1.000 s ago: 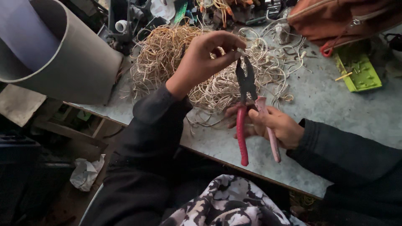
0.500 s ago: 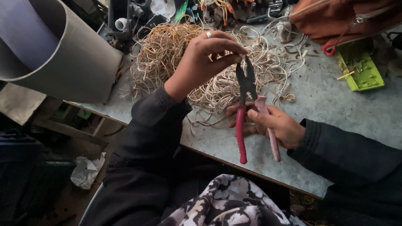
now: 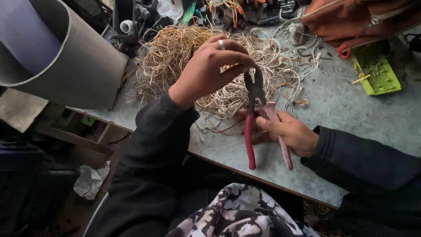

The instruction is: The person uses pliers to cut individual strands from a tangled pile of thin wires on a cluttered workbench. The person repeatedly picks up wire strands, cuts them with the pliers, and drops the cut pieces back onto the pile.

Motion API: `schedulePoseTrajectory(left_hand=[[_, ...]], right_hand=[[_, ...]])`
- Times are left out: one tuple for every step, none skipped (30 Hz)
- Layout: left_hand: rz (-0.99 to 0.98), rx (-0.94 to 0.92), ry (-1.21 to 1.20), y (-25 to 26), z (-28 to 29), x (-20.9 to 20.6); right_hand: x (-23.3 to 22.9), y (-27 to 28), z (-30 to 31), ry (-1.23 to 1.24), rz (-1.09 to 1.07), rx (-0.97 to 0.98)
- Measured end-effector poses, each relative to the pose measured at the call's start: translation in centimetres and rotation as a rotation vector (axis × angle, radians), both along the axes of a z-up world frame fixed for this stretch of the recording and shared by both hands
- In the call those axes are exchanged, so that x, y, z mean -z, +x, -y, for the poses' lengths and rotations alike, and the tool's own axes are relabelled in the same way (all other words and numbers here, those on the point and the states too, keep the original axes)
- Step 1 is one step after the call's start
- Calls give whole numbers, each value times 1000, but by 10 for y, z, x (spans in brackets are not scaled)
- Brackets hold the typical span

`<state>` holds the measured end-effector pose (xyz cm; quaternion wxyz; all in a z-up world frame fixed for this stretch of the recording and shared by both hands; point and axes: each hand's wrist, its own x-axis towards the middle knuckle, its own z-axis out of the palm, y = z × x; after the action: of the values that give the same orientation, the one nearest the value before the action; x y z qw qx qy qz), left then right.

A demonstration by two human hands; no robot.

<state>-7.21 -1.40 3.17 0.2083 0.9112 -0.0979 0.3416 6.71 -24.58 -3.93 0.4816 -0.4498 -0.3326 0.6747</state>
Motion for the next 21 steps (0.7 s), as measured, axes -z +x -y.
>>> schedulePoseTrajectory(left_hand=[[7,18,-9,0,0,-1],[20,25,-1,-1,0,-2],[34,32,8,-1,0,-3],[47,39,16,-2,1,-3],[36,51,-9,-2,2,-3],[25,63,-33,-3,3,-3],[13,76,-58,-3,5,-2],[-8,123,-93,-3,5,-1],[-29,169,-129,-3,6,0],[-50,215,-164,-3,6,1],[-63,244,-175,-2,5,2],[-76,272,-186,-1,4,3],[-90,300,-198,0,3,5],[-87,313,-220,1,2,6],[-84,326,-242,2,2,7],[-82,338,-265,2,1,7],[-90,315,-269,2,1,8],[-98,294,-272,1,1,8],[-106,272,-275,1,1,7],[-114,268,-267,0,1,7],[-122,264,-259,-1,1,6]], right_hand=[[-1,0,0,6,-21,-11],[-2,0,0,13,-43,-22],[-3,1,-1,30,-37,-24],[-5,1,-1,49,-32,-27],[-6,1,-1,67,-27,-29],[-8,1,-1,65,-37,-29],[-9,1,-1,63,-46,-29],[-11,0,-1,62,-56,-29],[-12,0,-2,65,-60,-39],[-14,0,-2,68,-64,-49],[-15,0,-2,71,-68,-59],[-15,0,-2,60,-68,-58],[-16,0,-2,49,-68,-56],[-15,0,-2,38,-68,-55],[-15,0,-2,43,-60,-55],[-14,0,-2,48,-54,-56],[-12,0,-2,53,-47,-57],[-11,1,-2,59,-60,-52],[-10,1,-2,66,-72,-47],[-8,1,-2,72,-85,-41],[-7,1,-1,58,-75,-28]])
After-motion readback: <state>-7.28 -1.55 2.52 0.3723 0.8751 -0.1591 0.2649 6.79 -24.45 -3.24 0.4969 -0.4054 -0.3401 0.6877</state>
